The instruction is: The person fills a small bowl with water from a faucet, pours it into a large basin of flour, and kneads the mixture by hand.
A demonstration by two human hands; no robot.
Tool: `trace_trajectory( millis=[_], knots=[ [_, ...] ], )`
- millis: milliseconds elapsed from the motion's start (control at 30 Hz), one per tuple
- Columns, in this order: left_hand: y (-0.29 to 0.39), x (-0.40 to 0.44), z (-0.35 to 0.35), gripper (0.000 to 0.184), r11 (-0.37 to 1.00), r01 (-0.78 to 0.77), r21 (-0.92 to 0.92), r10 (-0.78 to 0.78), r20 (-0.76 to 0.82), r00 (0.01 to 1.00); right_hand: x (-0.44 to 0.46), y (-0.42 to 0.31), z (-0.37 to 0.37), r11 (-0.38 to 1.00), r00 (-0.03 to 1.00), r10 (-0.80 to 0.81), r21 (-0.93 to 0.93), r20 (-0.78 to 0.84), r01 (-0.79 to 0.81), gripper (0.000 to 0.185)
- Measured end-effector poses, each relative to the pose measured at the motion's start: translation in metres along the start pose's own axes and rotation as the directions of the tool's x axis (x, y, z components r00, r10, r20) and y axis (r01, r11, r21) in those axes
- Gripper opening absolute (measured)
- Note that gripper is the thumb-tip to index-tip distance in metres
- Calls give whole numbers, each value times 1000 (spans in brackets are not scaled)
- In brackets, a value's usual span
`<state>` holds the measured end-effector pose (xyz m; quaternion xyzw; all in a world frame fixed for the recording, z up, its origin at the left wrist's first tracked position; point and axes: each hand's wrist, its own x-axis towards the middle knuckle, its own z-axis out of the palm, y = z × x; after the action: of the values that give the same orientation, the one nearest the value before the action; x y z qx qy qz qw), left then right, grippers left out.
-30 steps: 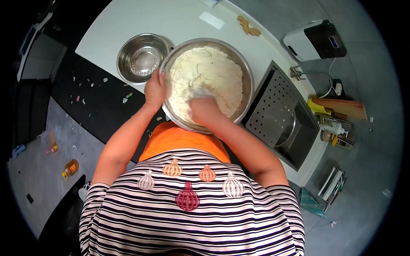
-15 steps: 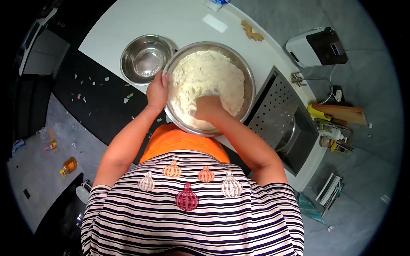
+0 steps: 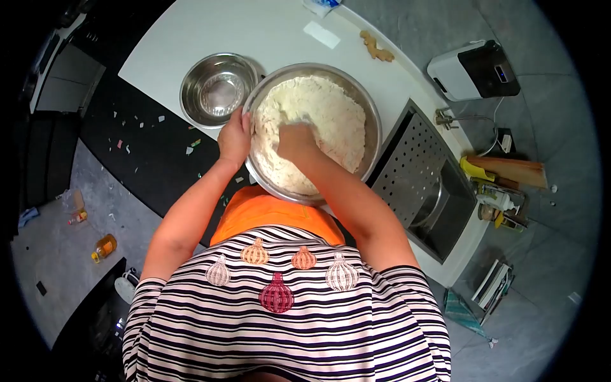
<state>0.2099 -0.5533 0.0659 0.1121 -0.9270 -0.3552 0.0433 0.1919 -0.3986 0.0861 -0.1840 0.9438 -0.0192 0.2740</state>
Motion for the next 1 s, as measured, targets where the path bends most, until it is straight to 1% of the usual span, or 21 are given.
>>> trace_trajectory(
  millis=[33,133,167,200,267,300,333,400,433,500,533,600,633,667,733,767,800,867,900,967,1000],
  knots=[
    [1,1,-1,33,1000,2,-3,-2,-2,1000,-10,-1,-3,997,998,-8,-70,63,12,43],
    [4,1,-1,33,999,27,-25,-26,13,1000,-38,9,-11,995,991,-45,-87,127,56,46],
    [4,0,0,33,999,22,-35,-22,-5,1000,-43,10,-19,998,991,-8,-61,131,17,42],
    [3,-1,1,32,999,19,-43,-20,-20,1000,-44,11,-28,998,991,-13,-64,136,22,42],
    [2,0,1,32,999,34,-41,-35,-3,999,-44,17,-46,998,999,36,-57,16,-35,42],
    [2,1,1,32,998,38,-40,-38,13,999,-41,20,-57,997,997,69,-18,-27,-70,41],
    [1,0,2,32,999,36,-39,-35,14,999,-33,26,-60,997,997,71,-16,-27,-71,41],
    [0,0,5,32,999,9,-40,-10,-17,1000,-12,41,-64,993,979,116,50,-170,-109,40],
    [0,1,3,32,999,11,-37,-12,-19,1000,1,49,-60,993,979,112,51,-170,-105,40],
    [2,1,2,32,999,48,-22,-47,23,999,23,56,-55,993,958,114,12,-264,-115,43],
    [1,1,1,32,999,50,-19,-50,24,998,31,56,-55,994,959,112,14,-261,-112,43],
    [2,1,3,32,999,53,-11,-52,27,998,47,49,-56,996,983,80,-36,-166,-87,46],
    [2,0,3,32,999,51,-13,-50,32,998,55,42,-54,992,988,123,-10,-94,-125,49],
    [2,-1,3,32,999,39,-24,-38,24,999,55,37,-49,991,987,129,-9,-94,-131,49],
    [3,1,2,33,999,21,-35,-21,2,1000,57,29,-44,1000,996,21,-19,-89,-23,50],
    [1,2,4,32,999,19,-27,-19,-5,1000,56,26,-41,999,998,-19,-49,-54,16,52],
    [-1,0,4,32,1000,20,-18,-20,-6,1000,50,22,-44,999,998,-23,-47,-57,21,52],
    [3,0,-2,32,999,37,-6,-37,26,999,29,17,-54,993,980,-56,-88,193,74,47],
    [3,0,-2,32,999,40,-3,-40,25,999,16,19,-53,993,980,-55,-92,191,74,47],
    [3,2,0,32,999,43,-9,-43,23,999,-13,20,-49,945,953,-217,-201,210,259,46],
    [1,2,2,32,999,38,-20,-38,20,999,-26,17,-46,944,953,-214,-205,214,258,46]
  ],
)
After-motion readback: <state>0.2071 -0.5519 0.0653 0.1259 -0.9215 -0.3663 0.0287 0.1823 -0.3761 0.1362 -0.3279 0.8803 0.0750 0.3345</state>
